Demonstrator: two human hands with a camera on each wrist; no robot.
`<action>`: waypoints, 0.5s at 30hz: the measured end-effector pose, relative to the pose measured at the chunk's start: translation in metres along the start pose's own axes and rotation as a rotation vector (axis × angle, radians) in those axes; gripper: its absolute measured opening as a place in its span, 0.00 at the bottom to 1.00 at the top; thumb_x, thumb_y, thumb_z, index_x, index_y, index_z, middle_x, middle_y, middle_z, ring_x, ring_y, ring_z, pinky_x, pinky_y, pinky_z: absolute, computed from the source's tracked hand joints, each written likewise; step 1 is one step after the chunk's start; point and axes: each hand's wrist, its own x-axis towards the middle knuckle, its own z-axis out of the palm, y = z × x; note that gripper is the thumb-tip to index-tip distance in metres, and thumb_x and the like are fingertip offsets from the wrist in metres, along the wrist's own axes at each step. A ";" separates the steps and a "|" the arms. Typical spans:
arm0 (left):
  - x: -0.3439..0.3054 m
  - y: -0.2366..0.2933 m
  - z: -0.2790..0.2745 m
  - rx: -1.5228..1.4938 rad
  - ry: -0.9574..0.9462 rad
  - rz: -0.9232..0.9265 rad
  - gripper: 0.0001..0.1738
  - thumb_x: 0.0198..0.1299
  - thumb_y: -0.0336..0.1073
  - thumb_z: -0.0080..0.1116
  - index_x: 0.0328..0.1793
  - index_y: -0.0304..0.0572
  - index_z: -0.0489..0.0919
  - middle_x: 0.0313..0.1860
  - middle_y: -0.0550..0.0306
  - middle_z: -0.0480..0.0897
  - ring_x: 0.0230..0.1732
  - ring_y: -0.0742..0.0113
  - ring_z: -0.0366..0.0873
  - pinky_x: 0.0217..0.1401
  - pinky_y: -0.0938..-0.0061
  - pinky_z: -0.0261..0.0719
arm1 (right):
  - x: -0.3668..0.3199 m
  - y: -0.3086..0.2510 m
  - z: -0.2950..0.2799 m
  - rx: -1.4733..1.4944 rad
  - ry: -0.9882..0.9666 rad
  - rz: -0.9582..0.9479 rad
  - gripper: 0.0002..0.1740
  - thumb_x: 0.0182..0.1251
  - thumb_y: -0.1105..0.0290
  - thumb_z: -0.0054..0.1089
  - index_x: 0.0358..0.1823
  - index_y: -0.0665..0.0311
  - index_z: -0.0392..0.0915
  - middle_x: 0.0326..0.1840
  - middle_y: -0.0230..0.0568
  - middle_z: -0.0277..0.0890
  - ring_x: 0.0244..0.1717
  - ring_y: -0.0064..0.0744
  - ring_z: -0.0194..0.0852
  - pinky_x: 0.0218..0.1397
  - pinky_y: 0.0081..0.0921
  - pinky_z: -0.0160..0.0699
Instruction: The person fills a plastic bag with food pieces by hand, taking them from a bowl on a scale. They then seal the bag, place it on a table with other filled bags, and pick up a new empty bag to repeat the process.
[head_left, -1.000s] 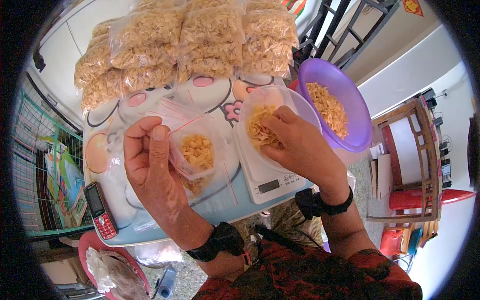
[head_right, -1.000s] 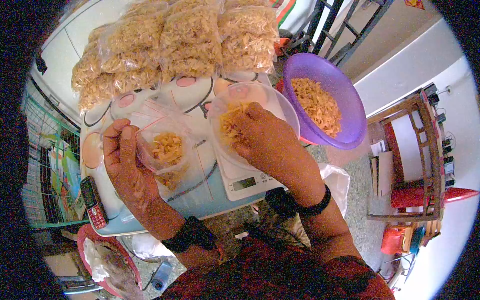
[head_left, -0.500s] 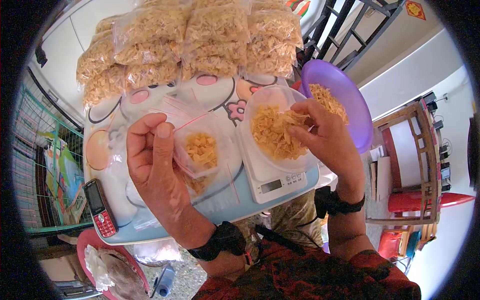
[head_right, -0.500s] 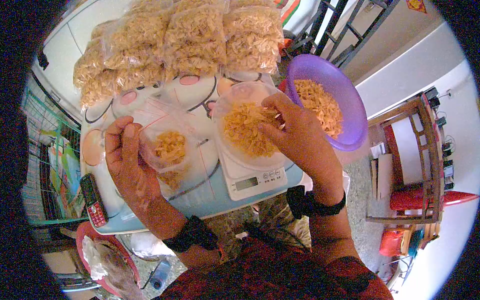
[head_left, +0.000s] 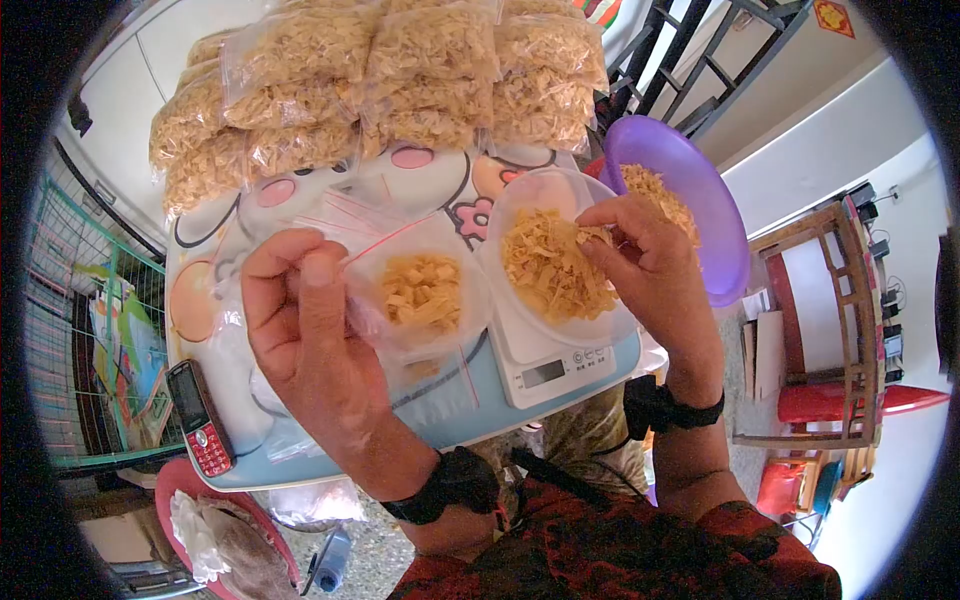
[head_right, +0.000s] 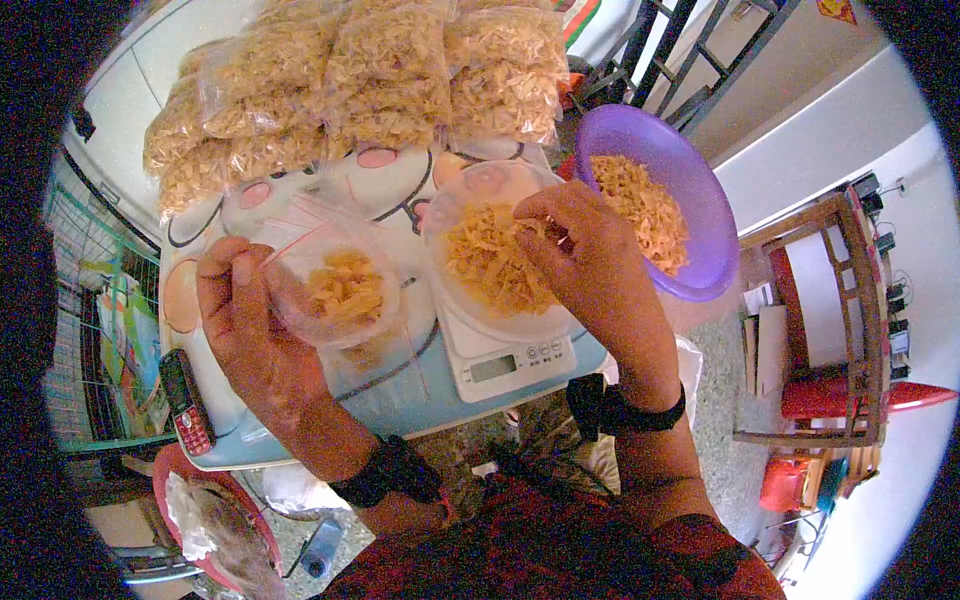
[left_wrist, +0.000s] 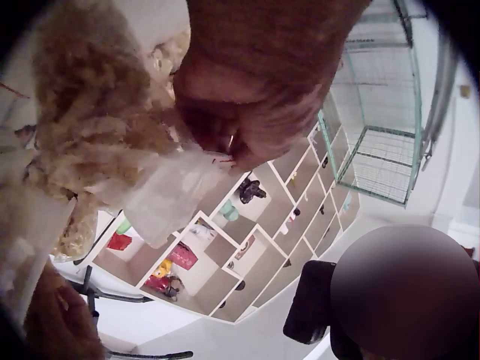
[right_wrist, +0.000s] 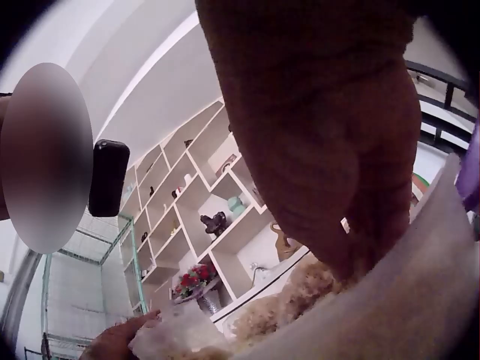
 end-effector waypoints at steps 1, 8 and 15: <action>-0.001 0.000 0.003 0.034 0.005 0.012 0.08 0.63 0.26 0.58 0.48 0.36 0.76 0.34 0.66 0.76 0.32 0.82 0.68 0.34 0.88 0.66 | -0.001 0.003 0.001 0.061 0.011 0.039 0.08 0.62 0.75 0.62 0.42 0.64 0.78 0.34 0.30 0.75 0.32 0.19 0.71 0.33 0.18 0.71; -0.002 -0.003 0.002 0.063 -0.119 -0.081 0.08 0.64 0.28 0.59 0.48 0.36 0.76 0.32 0.66 0.75 0.30 0.82 0.68 0.32 0.88 0.65 | -0.003 0.005 0.002 0.304 0.057 0.216 0.06 0.61 0.73 0.63 0.40 0.63 0.79 0.32 0.32 0.77 0.32 0.23 0.74 0.37 0.22 0.74; 0.000 -0.005 0.000 0.082 -0.125 -0.068 0.09 0.64 0.31 0.58 0.49 0.39 0.76 0.32 0.65 0.76 0.26 0.81 0.69 0.25 0.86 0.65 | -0.003 0.011 0.005 0.181 0.111 0.092 0.06 0.63 0.73 0.63 0.40 0.65 0.79 0.32 0.30 0.78 0.31 0.17 0.73 0.36 0.18 0.73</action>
